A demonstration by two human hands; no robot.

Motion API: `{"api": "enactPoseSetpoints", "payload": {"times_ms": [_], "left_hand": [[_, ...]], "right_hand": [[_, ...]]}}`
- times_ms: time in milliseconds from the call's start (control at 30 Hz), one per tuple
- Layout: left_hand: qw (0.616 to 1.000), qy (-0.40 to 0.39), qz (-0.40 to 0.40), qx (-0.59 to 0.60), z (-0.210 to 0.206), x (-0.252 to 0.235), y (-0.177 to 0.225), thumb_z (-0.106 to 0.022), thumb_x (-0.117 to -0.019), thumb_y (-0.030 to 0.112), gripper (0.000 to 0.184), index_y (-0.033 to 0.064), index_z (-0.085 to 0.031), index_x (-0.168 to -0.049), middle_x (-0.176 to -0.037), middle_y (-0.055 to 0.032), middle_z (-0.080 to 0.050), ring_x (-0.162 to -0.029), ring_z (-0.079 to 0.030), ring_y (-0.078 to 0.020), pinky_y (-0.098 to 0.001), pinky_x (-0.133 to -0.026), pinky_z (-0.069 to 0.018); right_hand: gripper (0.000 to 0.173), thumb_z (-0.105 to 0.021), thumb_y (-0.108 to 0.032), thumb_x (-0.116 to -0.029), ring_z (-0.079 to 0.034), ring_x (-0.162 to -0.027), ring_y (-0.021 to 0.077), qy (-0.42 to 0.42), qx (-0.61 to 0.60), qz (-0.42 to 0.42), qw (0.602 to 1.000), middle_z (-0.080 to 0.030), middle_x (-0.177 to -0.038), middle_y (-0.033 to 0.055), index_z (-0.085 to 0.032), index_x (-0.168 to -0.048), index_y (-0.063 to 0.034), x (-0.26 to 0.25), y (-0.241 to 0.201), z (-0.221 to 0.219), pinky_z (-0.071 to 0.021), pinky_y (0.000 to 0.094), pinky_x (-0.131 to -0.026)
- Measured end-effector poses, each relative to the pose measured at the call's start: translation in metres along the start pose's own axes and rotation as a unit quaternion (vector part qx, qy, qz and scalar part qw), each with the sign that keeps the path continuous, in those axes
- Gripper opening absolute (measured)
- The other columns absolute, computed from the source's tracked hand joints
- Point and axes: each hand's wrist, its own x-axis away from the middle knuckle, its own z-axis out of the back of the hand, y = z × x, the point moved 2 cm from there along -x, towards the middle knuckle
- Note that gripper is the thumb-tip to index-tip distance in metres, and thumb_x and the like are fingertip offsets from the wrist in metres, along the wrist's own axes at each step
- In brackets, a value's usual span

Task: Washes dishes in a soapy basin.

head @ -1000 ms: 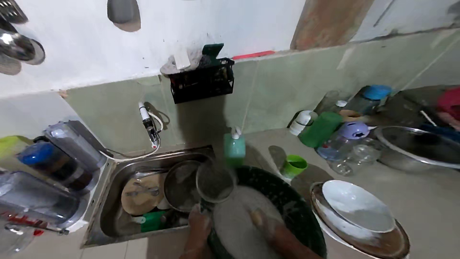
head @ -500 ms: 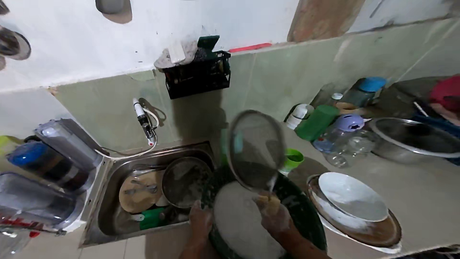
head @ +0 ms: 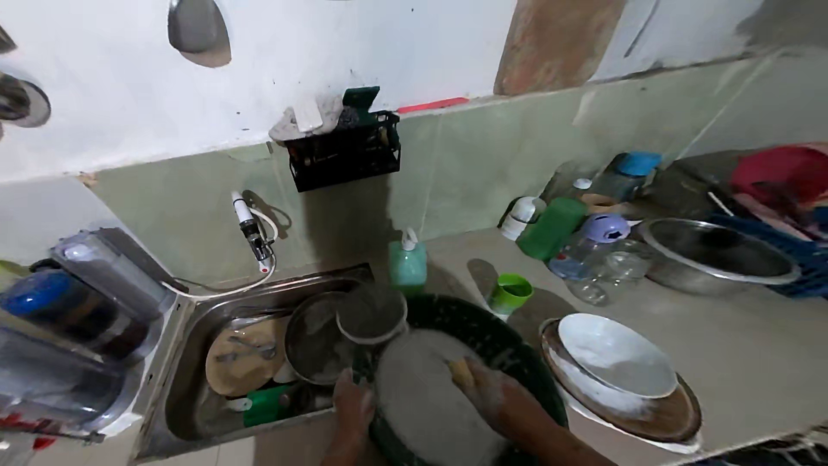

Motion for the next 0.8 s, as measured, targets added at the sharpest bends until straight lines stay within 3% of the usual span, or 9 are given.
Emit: {"api": "enactPoseSetpoints", "payload": {"times_ms": [100, 233, 333, 400, 500, 567, 667, 733, 800], "left_hand": [[1.0, 0.007, -0.007, 0.007, -0.002, 0.002, -0.004, -0.064, -0.0995, 0.011, 0.035, -0.0034, -0.059, -0.132, -0.128, -0.0254, -0.063, -0.12, -0.061, -0.0349, -0.049, -0.103, -0.0484], [1.0, 0.003, -0.014, -0.011, 0.0, 0.001, -0.001, -0.065, -0.0994, 0.012, 0.045, -0.0043, -0.054, -0.139, -0.139, -0.0278, -0.056, -0.131, -0.054, -0.0372, -0.0494, -0.111, -0.0433], [1.0, 0.017, -0.018, 0.004, -0.002, 0.0, -0.007, -0.065, -0.0985, 0.01, 0.041, -0.0042, -0.056, -0.136, -0.135, -0.0268, -0.059, -0.128, -0.057, -0.0365, -0.0498, -0.109, -0.0453], [1.0, 0.017, -0.015, -0.008, -0.002, -0.001, -0.007, -0.066, -0.0977, 0.01, 0.039, -0.0041, -0.058, -0.134, -0.132, -0.0267, -0.061, -0.125, -0.059, -0.0367, -0.0504, -0.106, -0.0468], [1.0, -0.013, -0.002, -0.004, 0.001, 0.0, -0.004, -0.063, -0.1003, 0.014, 0.041, -0.0038, -0.056, -0.136, -0.134, -0.0276, -0.059, -0.128, -0.057, -0.0377, -0.0515, -0.107, -0.0454], [0.996, -0.026, -0.025, 0.079, 0.009, -0.003, -0.006, -0.053, -0.107, 0.021, 0.039, -0.0052, -0.055, -0.135, -0.131, -0.0273, -0.06, -0.121, -0.059, -0.0357, -0.0503, -0.102, -0.0479], [0.963, -0.043, -0.068, 0.257, 0.037, -0.008, 0.006, -0.031, -0.111, 0.047, 0.06, 0.0021, -0.045, -0.147, -0.134, -0.0222, -0.057, -0.116, -0.059, -0.0307, -0.049, -0.093, -0.0508], [0.946, -0.083, -0.095, 0.298, 0.055, -0.009, 0.038, -0.033, -0.1109, 0.045, 0.054, 0.0047, -0.049, -0.143, -0.122, -0.0151, -0.064, -0.105, -0.066, -0.0225, -0.0429, -0.088, -0.0565], [0.943, -0.136, -0.111, 0.282, 0.066, -0.007, 0.065, -0.05, -0.1081, 0.028, 0.038, 0.0008, -0.052, -0.134, -0.103, -0.0127, -0.068, -0.087, -0.069, -0.0192, -0.0374, -0.077, -0.06]], "right_hand": [[0.046, -0.055, -0.029, -0.1047, -0.068, -0.106, 0.0342, 0.129, -0.141, 0.061, 0.98, -0.069, -0.116, 0.0233, -0.054, -0.14, 0.0001, 0.013, -0.004, -0.004, -0.0539, 0.0487, -0.095], [0.057, -0.046, -0.035, -0.109, -0.059, -0.125, 0.0469, -0.053, 0.046, -0.028, 0.997, -0.059, -0.135, 0.0301, -0.035, -0.158, -0.0083, 0.005, 0.011, 0.001, -0.0455, 0.0628, -0.104], [0.05, -0.054, -0.035, -0.1058, -0.066, -0.112, 0.0395, 0.072, -0.089, 0.007, 0.993, -0.068, -0.118, 0.0252, -0.051, -0.145, -0.0033, 0.016, -0.007, 0.017, -0.0505, 0.056, -0.098], [0.049, -0.053, -0.032, -0.1058, -0.067, -0.107, 0.0366, 0.111, -0.138, 0.033, 0.984, -0.068, -0.116, 0.0246, -0.052, -0.142, 0.0004, 0.017, 0.0, 0.007, -0.0524, 0.0514, -0.096], [0.054, -0.042, -0.035, -0.1102, -0.06, -0.124, 0.0463, -0.063, 0.077, -0.025, 0.995, -0.06, -0.134, 0.0296, -0.038, -0.156, -0.006, 0.005, 0.024, 0.0, -0.0464, 0.0612, -0.104], [0.052, -0.043, -0.032, -0.1098, -0.061, -0.121, 0.0491, -0.073, 0.14, -0.032, 0.987, -0.062, -0.129, 0.0306, -0.039, -0.155, -0.0081, 0.01, 0.019, 0.013, -0.047, 0.0638, -0.1], [0.047, -0.047, -0.029, -0.1081, -0.065, -0.111, 0.0503, 0.019, 0.138, 0.019, 0.99, -0.067, -0.117, 0.031, -0.048, -0.148, -0.0042, 0.029, 0.013, 0.029, -0.0496, 0.0647, -0.093], [0.041, -0.053, -0.024, -0.1046, -0.068, -0.1, 0.0521, 0.067, 0.143, 0.072, 0.985, -0.069, -0.108, 0.0313, -0.055, -0.14, -0.0018, 0.035, 0.014, 0.033, -0.0522, 0.0658, -0.084], [0.041, -0.055, -0.019, -0.1034, -0.068, -0.099, 0.0527, 0.064, 0.154, 0.089, 0.982, -0.069, -0.108, 0.0318, -0.055, -0.141, -0.0024, 0.038, 0.015, 0.036, -0.0527, 0.066, -0.083]]}}
